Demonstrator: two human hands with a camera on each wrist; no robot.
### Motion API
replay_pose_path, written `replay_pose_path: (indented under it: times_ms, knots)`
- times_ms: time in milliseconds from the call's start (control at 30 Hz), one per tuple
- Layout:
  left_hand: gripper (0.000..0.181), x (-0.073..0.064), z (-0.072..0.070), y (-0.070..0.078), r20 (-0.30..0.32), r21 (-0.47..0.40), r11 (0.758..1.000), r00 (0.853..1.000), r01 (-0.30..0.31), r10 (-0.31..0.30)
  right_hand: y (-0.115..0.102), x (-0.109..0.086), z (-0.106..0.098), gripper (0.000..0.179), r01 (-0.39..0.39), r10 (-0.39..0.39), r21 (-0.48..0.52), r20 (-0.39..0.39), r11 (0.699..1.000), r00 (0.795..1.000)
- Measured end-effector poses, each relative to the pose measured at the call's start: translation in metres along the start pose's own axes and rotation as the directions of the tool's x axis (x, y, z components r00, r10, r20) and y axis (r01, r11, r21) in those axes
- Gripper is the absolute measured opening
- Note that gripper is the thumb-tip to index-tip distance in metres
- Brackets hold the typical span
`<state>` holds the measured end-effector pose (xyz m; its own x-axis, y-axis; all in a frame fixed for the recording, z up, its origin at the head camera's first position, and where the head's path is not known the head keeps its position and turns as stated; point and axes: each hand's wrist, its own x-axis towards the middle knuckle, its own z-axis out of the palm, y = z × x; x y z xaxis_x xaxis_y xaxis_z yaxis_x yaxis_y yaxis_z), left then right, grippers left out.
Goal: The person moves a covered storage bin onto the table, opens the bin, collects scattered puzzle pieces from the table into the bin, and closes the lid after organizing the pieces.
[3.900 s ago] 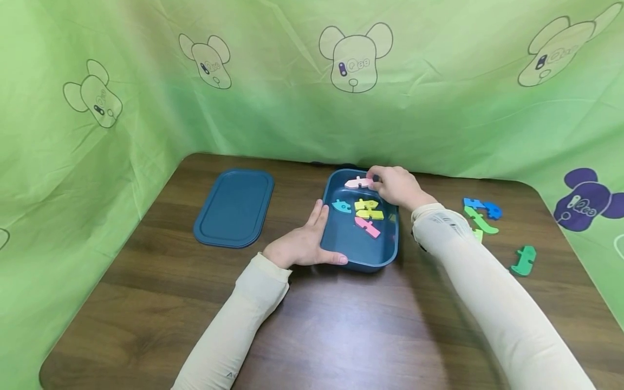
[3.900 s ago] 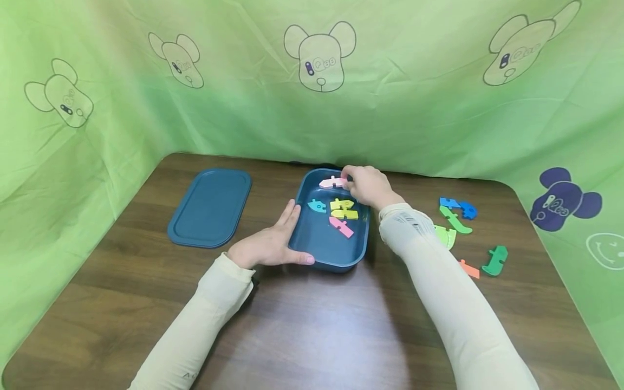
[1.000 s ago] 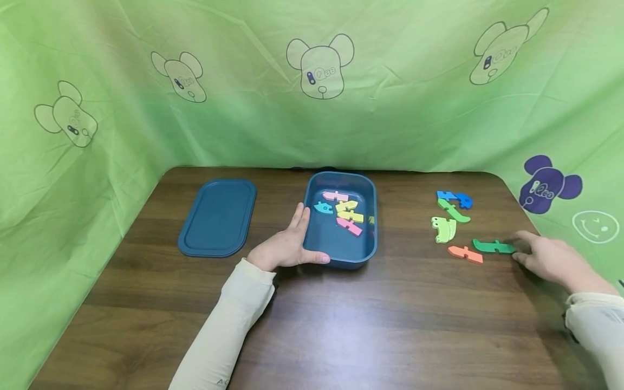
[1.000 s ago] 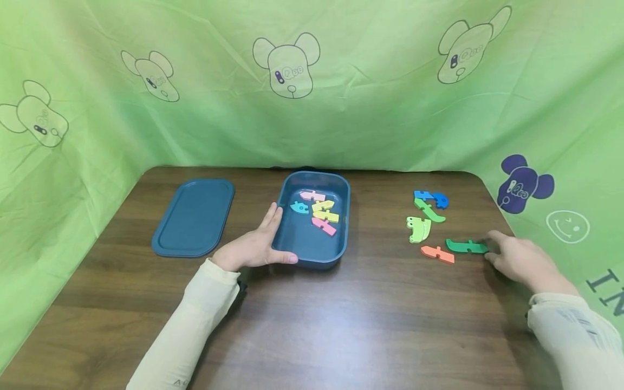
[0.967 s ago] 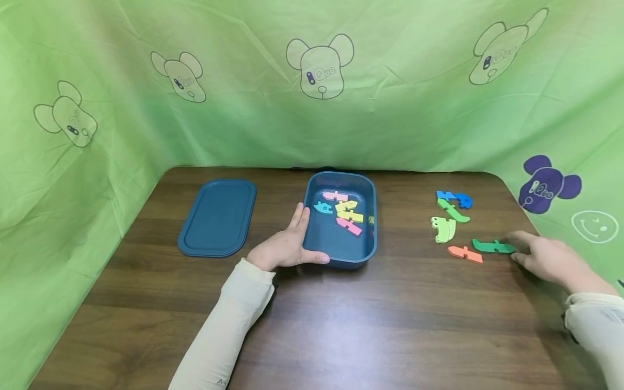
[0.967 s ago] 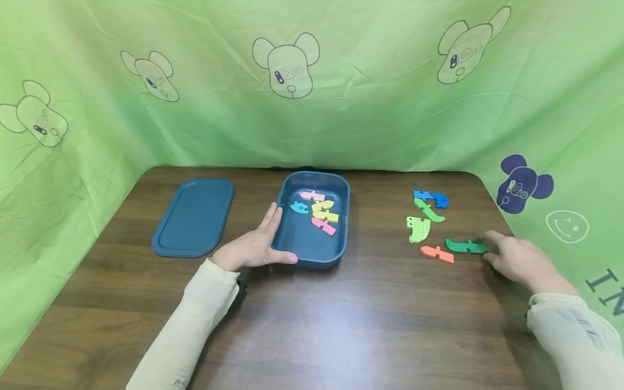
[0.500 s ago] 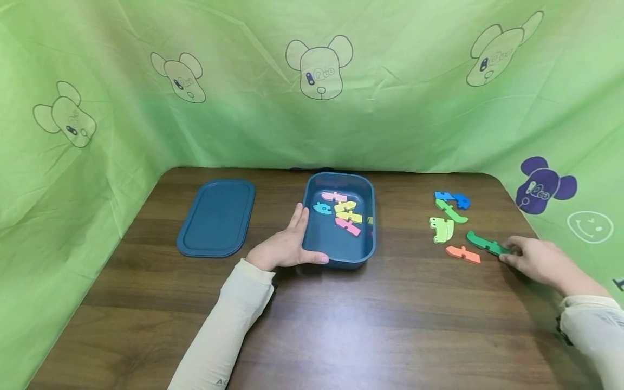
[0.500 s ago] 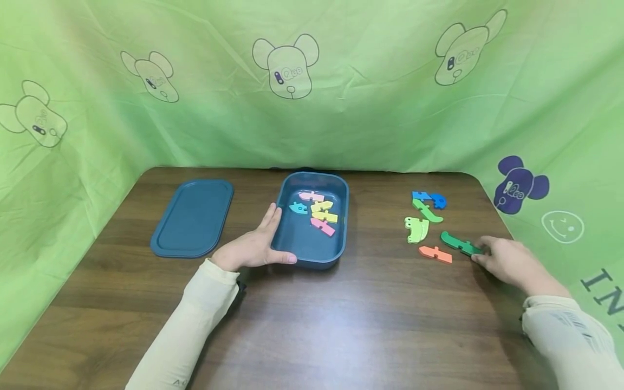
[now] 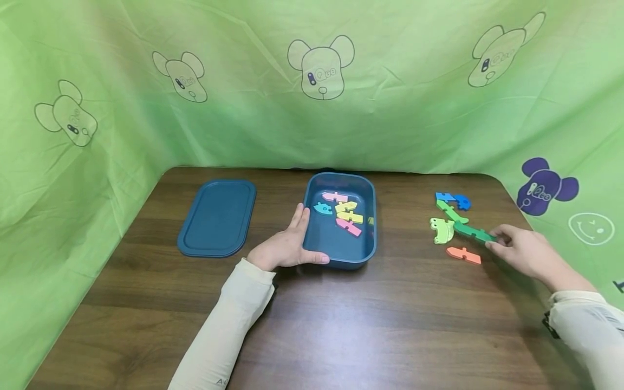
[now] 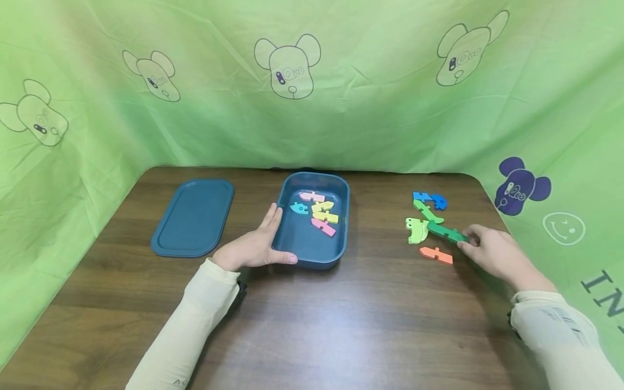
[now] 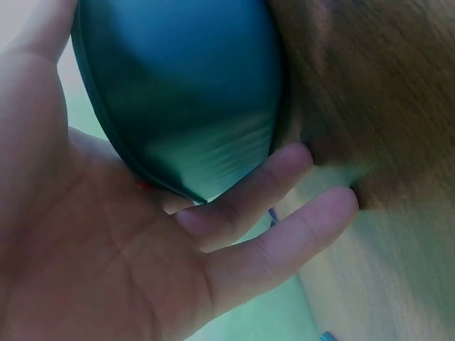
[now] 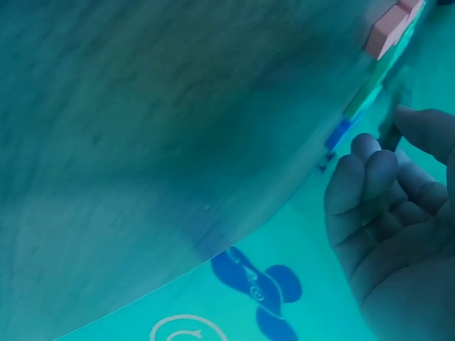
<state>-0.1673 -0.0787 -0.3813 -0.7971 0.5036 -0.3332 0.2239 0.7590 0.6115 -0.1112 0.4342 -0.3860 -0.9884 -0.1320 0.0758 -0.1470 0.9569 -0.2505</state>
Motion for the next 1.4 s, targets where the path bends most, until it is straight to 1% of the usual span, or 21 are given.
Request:
replay_pose_path:
  times_ms: [167,367,433,700,900,1067,1300,1400]
  knots:
    - [0.126,0.000,0.000,0.000,-0.002,-0.001,1.000,1.000,-0.003,0.003,-0.013,0.006,-0.001,0.019,0.013,-0.012,0.021,-0.047,1.000,0.999]
    - [0.127,-0.001,0.000,0.001,-0.001,-0.003,1.000,1.000,-0.008,0.008,-0.032,0.015,-0.002,0.018,0.068,-0.067,0.013,-0.095,0.998,0.993]
    - [0.127,-0.001,-0.001,0.000,0.001,-0.002,1.000,1.000,-0.004,0.004,-0.041,0.019,-0.003,0.018,0.085,-0.084,0.013,-0.099,0.996,0.992]
    - [0.127,0.000,0.000,-0.001,0.001,-0.007,1.000,1.000,0.004,-0.004,-0.078,0.033,-0.006,0.020,0.123,-0.121,0.033,-0.058,0.992,0.991]
    - [0.126,0.000,-0.001,-0.001,0.001,0.003,1.000,1.000,0.003,-0.003,-0.104,0.039,-0.005,0.013,0.147,-0.143,0.086,-0.052,0.985,0.988]
    - [0.126,0.000,-0.002,0.001,0.005,-0.002,1.000,1.000,0.011,-0.011,-0.125,0.043,-0.003,0.013,0.168,-0.165,0.127,-0.037,0.978,0.986]
    - [0.125,-0.001,-0.003,0.002,0.010,0.001,1.000,1.000,0.023,-0.023,-0.153,0.052,0.005,0.013,0.249,-0.245,0.140,-0.045,0.958,0.968]
    - [0.125,-0.001,-0.003,0.001,0.007,0.005,1.000,1.000,0.021,-0.021,-0.167,0.054,0.008,0.013,0.259,-0.257,0.154,-0.030,0.954,0.966]
